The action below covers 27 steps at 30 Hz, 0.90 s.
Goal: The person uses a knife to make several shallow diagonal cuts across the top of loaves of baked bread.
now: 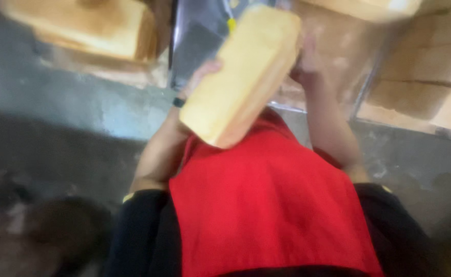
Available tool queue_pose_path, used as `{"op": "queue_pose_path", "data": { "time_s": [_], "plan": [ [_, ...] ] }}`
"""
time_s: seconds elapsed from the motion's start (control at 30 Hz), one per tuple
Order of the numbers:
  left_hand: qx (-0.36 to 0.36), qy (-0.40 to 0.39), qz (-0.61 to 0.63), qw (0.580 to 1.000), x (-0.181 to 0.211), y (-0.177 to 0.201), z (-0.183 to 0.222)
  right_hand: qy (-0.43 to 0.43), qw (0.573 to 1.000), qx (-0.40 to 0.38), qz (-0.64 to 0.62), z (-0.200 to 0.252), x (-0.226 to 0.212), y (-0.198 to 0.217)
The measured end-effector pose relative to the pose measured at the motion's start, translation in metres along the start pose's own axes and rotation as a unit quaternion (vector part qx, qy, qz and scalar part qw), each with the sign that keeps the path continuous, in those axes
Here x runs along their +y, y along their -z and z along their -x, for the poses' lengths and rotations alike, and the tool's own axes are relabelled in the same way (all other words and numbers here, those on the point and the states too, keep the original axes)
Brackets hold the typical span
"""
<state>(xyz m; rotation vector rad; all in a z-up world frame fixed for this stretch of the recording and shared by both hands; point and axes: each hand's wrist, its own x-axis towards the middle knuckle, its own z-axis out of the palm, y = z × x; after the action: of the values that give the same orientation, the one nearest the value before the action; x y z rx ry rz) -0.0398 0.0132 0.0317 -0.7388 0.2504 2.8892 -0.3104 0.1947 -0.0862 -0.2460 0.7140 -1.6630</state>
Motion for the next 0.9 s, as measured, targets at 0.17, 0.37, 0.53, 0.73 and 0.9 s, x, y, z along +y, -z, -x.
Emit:
{"op": "queue_pose_path", "data": {
  "time_s": [0.17,0.37,0.53,0.73,0.9],
  "plan": [
    [0.191,0.019,-0.154,0.969,-0.033,-0.048,-0.025,0.012,0.987,0.148,0.061,0.091,-0.037,0.021],
    [0.026,0.089,-0.367,0.926,-0.029,-0.041,-0.161,-0.004,0.983,0.166,-0.084,0.135,-0.06,0.054],
    [-0.133,-0.079,-0.744,0.65,-0.007,-0.098,-0.229,0.114,0.968,0.169,0.144,0.163,-0.09,0.109],
    [-0.107,-0.309,-0.83,0.452,0.008,-0.142,-0.245,0.213,0.923,0.291,0.132,0.166,-0.099,0.182],
    [0.109,-0.288,-0.731,0.609,0.0,-0.052,-0.213,0.068,0.812,0.519,0.258,0.152,-0.081,0.221]
  ]
}}
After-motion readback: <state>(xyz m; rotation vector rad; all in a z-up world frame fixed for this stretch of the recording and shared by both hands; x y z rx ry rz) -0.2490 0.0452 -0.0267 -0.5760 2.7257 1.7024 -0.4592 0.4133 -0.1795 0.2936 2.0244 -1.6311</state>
